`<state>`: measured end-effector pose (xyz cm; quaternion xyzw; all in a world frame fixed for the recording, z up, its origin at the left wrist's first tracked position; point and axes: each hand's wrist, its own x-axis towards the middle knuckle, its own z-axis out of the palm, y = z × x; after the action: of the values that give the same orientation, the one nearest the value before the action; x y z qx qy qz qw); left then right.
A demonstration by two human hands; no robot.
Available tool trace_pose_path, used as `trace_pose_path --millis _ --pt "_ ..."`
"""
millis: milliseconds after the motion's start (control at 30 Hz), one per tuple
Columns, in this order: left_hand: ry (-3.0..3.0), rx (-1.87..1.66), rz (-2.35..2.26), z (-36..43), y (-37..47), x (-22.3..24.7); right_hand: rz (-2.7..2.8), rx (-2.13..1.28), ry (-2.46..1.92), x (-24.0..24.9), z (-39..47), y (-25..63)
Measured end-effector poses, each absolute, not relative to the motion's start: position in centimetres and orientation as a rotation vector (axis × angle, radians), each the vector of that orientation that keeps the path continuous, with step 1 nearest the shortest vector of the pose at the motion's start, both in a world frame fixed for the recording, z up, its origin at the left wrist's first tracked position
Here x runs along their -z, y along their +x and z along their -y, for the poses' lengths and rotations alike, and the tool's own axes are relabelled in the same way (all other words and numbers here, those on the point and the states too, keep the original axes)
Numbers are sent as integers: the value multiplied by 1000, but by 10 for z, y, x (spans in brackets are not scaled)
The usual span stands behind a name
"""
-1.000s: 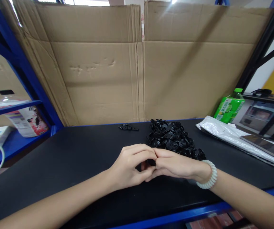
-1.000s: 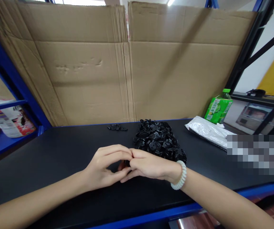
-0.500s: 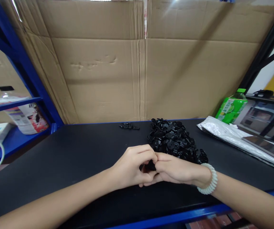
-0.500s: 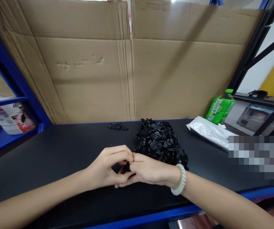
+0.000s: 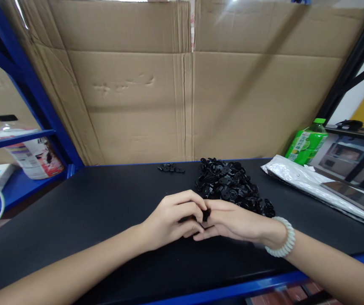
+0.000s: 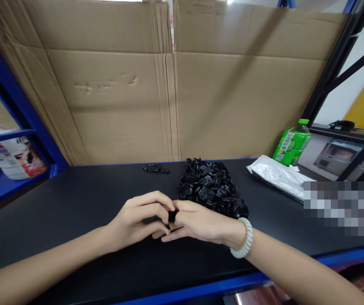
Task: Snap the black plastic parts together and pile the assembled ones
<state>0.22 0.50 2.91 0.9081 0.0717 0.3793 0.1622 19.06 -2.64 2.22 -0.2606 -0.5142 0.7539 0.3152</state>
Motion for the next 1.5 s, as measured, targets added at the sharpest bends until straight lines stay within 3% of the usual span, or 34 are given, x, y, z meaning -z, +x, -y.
trace_pose_path --millis 367,600,700,1000,1333,1500 --pt "3105 -1622 128 -7 -7 -28 1630 -1538 -853 -41 25 203" --pt "3037 -1045 -788 -39 -7 -13 1951 -110 -1270 -52 3 234" --pt "2900 -684 -1181 -63 -16 -7 1939 195 -1354 -54 -9 252" --pt "2661 -466 -1545 -104 -43 2 1852 249 -1328 -59 -8 252" --pt "2662 -814 -1411 -112 -45 3 1791 211 -1262 -58 -1 245" --pt "2560 -982 -1317 -112 -45 1 1736 24 -1212 -58 1 242"
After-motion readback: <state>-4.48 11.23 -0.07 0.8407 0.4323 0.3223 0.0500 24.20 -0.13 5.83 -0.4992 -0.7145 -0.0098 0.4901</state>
